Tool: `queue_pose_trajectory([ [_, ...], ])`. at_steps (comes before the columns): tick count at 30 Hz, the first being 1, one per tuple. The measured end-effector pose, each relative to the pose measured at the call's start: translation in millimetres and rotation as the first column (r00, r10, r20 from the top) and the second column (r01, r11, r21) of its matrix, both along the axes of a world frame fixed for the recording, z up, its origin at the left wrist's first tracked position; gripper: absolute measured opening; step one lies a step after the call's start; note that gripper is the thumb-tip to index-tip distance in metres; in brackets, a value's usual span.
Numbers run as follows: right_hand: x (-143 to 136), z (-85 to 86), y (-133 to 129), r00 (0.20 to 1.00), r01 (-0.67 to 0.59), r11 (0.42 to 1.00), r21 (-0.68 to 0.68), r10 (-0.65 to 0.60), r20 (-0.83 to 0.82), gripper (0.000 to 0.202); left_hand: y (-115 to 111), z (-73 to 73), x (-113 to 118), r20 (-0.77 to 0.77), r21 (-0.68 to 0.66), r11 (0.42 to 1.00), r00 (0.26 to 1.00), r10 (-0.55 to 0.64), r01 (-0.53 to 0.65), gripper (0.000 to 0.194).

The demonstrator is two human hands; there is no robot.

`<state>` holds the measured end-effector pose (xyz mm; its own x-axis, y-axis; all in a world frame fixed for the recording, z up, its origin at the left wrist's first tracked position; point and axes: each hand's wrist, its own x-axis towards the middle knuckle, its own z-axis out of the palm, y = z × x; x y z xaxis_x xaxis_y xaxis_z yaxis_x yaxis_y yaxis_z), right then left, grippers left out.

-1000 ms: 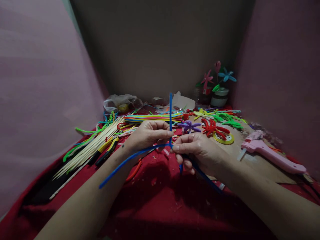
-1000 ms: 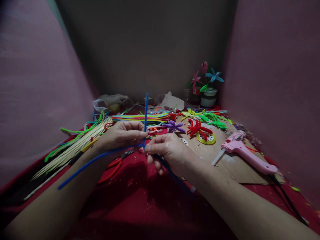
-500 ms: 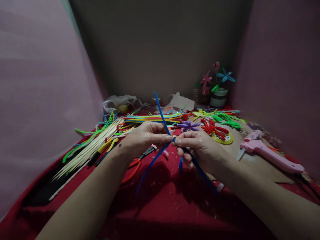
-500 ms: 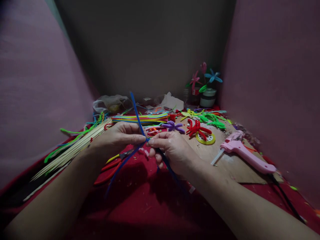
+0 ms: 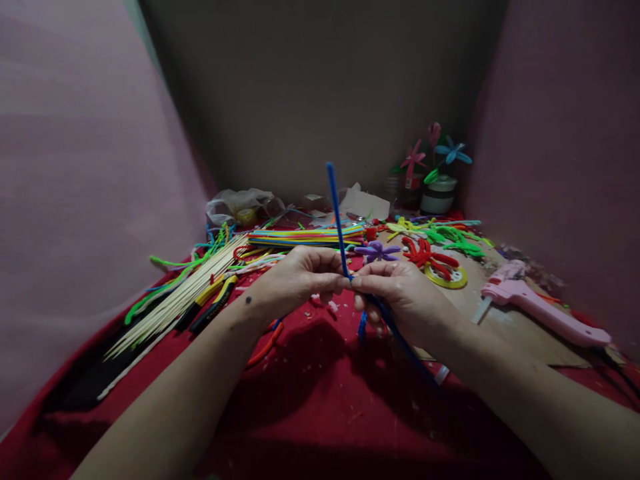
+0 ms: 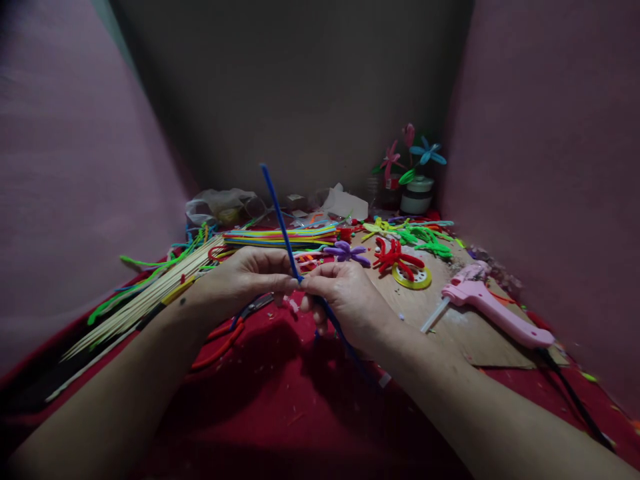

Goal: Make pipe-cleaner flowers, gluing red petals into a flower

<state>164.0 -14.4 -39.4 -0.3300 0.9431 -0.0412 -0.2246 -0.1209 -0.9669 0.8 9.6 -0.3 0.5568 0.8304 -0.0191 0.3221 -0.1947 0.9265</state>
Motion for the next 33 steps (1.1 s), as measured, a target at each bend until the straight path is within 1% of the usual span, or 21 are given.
queue_pose_trajectory([
  [2,-0.3,0.7,-0.1,1.000,-0.008,1.000,0.002,0.008,0.000,0.011,0.2,0.2,-0.3,0.001,0.019,0.999,0.999,0.040,-0.040,0.009],
  [5,-0.5,0.4,0.1,1.000,-0.025,1.000,0.009,0.025,0.011,0.010,0.2,0.8,-0.3,0.001,0.025,0.995,0.996,0.095,-0.095,0.011],
  [14,1.2,-0.8,-0.6,0.999,-0.011,1.000,0.022,0.010,0.045,0.011,0.9,-0.3,0.9,-0.008,-0.023,0.998,0.998,0.061,-0.062,0.014],
  [21,-1.8,-0.7,0.3,0.999,-0.001,0.999,0.053,-0.002,0.041,0.014,-0.7,2.3,1.8,-0.015,-0.031,0.987,0.988,0.156,-0.157,0.016],
  [24,-1.8,1.0,-0.8,0.999,-0.001,0.997,0.077,-0.003,0.052,0.014,0.0,2.8,0.0,0.032,-0.070,0.990,0.991,0.129,-0.126,0.018],
  [26,-1.5,2.0,-1.6,0.998,0.000,0.996,0.087,-0.005,0.061,0.013,0.7,2.5,-1.1,0.046,-0.071,0.992,0.993,0.109,-0.106,0.018],
  [30,-1.6,2.0,-1.9,0.999,0.020,0.998,0.063,-0.022,0.038,0.016,1.0,1.1,-0.5,0.021,-0.033,0.995,0.996,0.092,-0.091,0.017],
  [33,-1.7,0.6,-0.9,1.000,0.016,0.999,0.048,-0.016,0.000,0.017,0.2,0.5,1.4,0.005,-0.033,0.994,0.995,0.100,-0.100,0.019],
])
